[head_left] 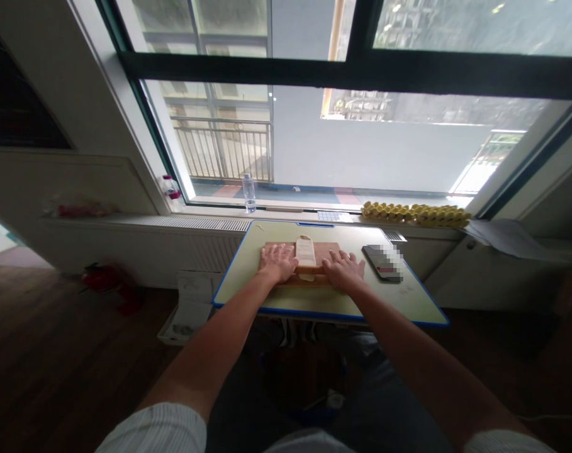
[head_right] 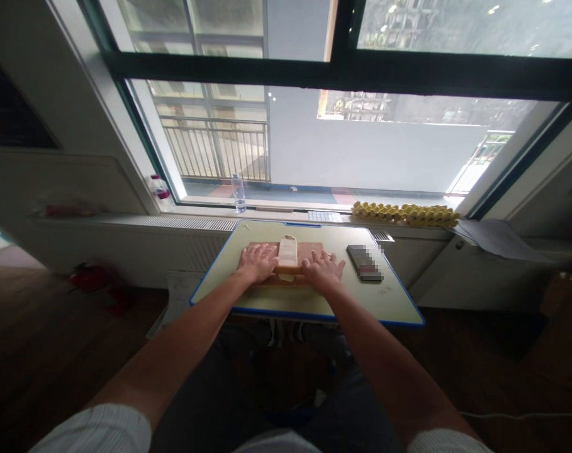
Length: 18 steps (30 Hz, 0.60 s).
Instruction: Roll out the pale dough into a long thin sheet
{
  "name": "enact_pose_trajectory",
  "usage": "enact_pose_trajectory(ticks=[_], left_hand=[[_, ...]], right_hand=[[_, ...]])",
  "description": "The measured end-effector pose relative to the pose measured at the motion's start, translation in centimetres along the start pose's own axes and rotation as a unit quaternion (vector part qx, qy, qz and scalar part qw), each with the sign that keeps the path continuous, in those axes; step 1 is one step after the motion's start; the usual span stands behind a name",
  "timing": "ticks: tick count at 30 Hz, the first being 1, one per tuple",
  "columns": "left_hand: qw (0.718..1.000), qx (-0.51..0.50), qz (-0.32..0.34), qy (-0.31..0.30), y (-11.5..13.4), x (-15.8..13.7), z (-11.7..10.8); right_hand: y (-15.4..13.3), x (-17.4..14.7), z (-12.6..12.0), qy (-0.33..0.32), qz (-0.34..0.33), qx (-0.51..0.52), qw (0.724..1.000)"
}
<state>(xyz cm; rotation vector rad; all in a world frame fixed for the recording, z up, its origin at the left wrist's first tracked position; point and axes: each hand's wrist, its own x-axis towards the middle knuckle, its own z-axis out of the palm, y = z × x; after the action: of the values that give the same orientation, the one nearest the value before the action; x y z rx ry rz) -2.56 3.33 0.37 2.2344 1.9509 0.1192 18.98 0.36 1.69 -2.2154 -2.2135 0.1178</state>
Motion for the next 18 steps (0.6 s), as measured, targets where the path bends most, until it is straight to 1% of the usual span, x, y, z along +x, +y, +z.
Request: enact_pose_trajectory(ticks=[3, 6, 8, 13, 18], left_hand=[[1.000, -0.008, -0.004, 0.008, 0.0, -0.3, 0.3], [1.000, -0.008, -0.013, 0.002, 0.0, 0.0, 0.3], [1.000, -0.005, -0.017, -0.003, 0.0, 0.3, 0.2], [1.000, -0.002, -0.025, -0.009, -0.1, 1.7, 0.0], [1.000, 0.010, -0.026, -0.001, -0.3, 3.3, -0.1]], right_hand=[[0.0, -0.6, -0.2, -0.011, -0.011, -0.016, 1.000], [-0.1, -0.4, -0.5, -0.022, -0.028, -0.025, 0.999], [-0.2, 0.0, -0.6, -0.023, -0.028, -0.027, 0.999], [0.0, 1.8, -0.2, -0.007, 0.008, -0.025, 1.000], [0.3, 3.5, -0.2, -0.028, -0.009, -0.031, 0.999]])
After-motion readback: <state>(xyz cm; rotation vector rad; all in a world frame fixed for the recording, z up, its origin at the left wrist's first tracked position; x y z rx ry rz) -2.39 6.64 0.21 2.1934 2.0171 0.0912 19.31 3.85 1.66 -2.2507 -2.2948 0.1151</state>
